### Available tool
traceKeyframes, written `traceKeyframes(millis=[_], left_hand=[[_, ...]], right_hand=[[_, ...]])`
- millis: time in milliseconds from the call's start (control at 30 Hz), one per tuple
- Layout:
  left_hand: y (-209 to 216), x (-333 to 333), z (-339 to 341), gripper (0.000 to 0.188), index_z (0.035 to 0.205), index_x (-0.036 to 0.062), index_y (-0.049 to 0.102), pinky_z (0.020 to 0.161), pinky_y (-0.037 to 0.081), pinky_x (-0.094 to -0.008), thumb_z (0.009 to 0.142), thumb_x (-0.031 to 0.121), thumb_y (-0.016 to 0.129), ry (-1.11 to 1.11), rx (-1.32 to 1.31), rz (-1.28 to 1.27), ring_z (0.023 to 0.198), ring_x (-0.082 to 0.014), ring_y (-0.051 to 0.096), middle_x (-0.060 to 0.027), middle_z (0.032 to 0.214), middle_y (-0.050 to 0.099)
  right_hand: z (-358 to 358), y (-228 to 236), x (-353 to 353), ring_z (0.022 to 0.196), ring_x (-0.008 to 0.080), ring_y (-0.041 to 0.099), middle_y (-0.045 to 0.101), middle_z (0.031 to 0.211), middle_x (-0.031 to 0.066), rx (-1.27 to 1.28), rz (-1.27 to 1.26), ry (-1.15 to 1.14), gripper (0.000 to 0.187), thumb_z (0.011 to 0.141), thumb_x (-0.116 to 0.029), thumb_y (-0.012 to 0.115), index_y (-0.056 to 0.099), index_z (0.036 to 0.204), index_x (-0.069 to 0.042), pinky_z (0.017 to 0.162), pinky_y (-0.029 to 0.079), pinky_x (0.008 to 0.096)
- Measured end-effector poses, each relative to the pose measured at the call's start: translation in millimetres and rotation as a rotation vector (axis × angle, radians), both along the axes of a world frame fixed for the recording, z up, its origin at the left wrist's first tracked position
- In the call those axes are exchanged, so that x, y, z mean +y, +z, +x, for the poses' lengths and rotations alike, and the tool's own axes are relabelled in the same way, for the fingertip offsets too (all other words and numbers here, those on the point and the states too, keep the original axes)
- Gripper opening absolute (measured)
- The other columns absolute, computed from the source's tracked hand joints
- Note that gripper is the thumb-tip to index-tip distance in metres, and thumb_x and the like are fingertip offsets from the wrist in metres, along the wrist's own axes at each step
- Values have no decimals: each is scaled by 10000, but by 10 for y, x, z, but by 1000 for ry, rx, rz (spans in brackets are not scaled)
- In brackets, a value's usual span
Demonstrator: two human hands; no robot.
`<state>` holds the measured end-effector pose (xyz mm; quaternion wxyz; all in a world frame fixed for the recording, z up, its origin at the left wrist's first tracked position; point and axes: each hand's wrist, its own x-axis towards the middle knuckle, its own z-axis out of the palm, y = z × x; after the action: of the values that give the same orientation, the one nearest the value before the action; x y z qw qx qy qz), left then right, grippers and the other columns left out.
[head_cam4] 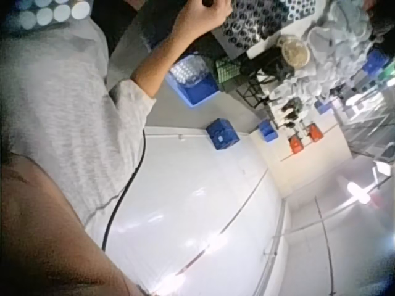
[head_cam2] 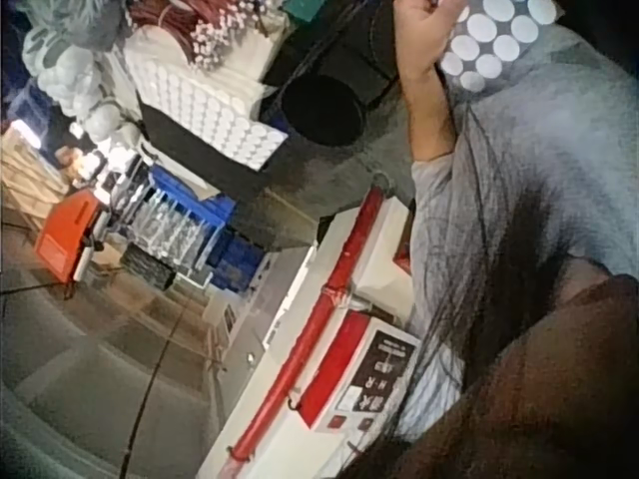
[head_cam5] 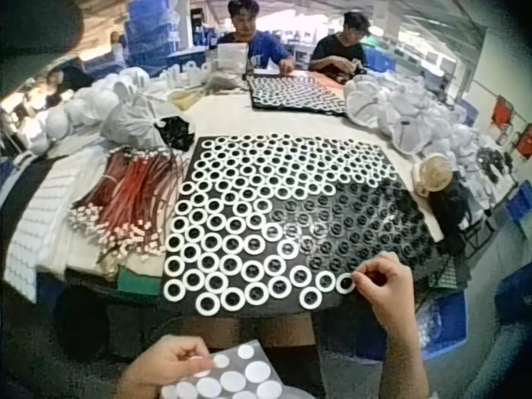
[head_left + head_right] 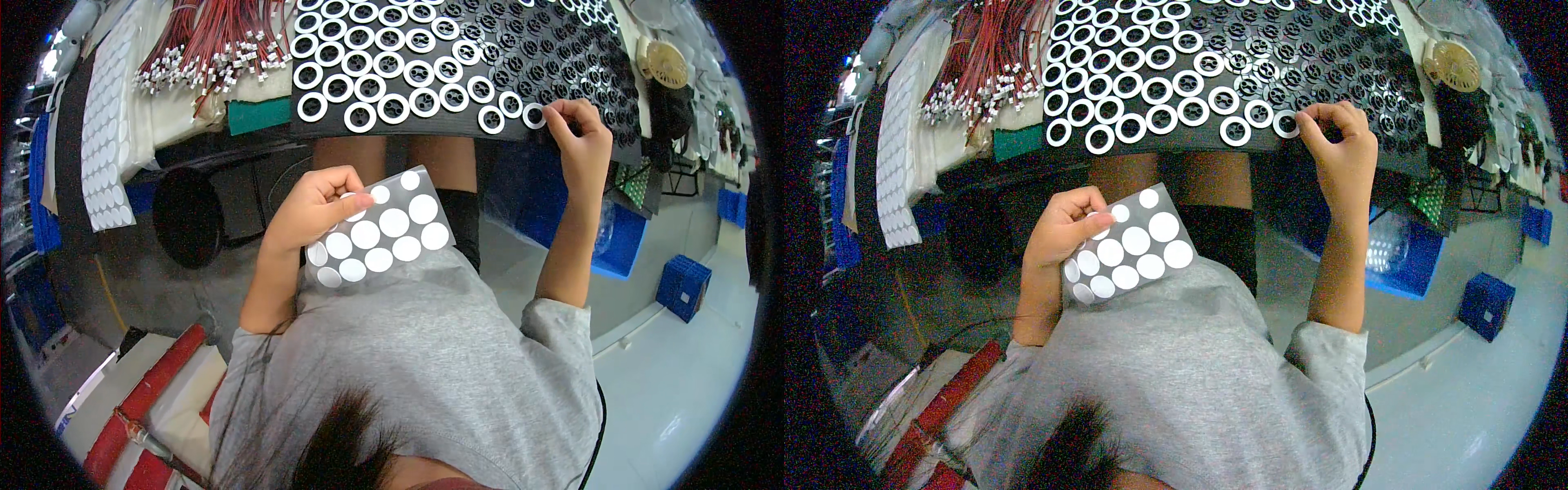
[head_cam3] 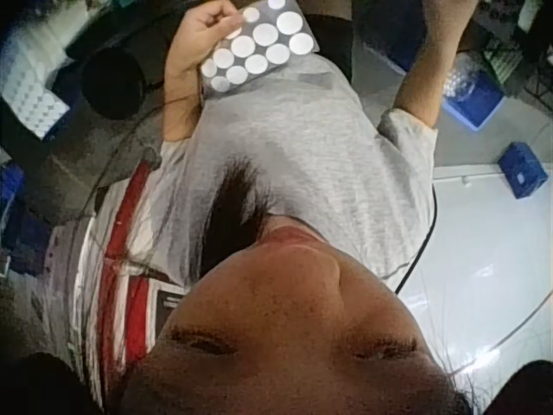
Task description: The person peels white circular stickers from a transparent sheet and places them one by one into the circular holes of a black tray. The person repeats this process continuously, filling the tray slots with the stickers.
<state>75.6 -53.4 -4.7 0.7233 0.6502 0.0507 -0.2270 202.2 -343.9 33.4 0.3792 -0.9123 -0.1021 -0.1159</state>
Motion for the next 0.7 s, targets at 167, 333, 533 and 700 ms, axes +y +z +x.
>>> traceKeyframes(millis=[167,333,533,700], left_hand=[[-5,0,13,150,719,44,529,403,227,-153,785,140,625,-22,3,37,476,32,341,94,564,445],[11,-4,14,156,724,40,528,413,241,-151,785,145,626,-28,3,30,490,31,351,86,569,457],[-7,-35,7,168,715,24,538,425,274,-177,775,150,630,-88,-12,119,498,7,373,68,566,476],[85,-96,21,173,714,12,567,440,302,-193,766,161,637,-187,-84,166,514,-11,410,36,561,508]], right_hand=[[6,-21,19,660,169,506,555,672,50,-49,-47,-16,97,682,-118,657,617,704,-32,617,397,271],[15,-60,8,675,196,512,557,683,56,-112,-209,-47,89,684,-131,651,613,683,-50,621,396,303],[-15,-69,29,700,213,520,547,701,63,-42,-32,-65,83,700,-116,632,595,748,-59,635,384,328],[-306,108,286,727,245,517,551,758,89,-184,-12,39,94,697,-67,620,572,775,-44,691,394,347]])
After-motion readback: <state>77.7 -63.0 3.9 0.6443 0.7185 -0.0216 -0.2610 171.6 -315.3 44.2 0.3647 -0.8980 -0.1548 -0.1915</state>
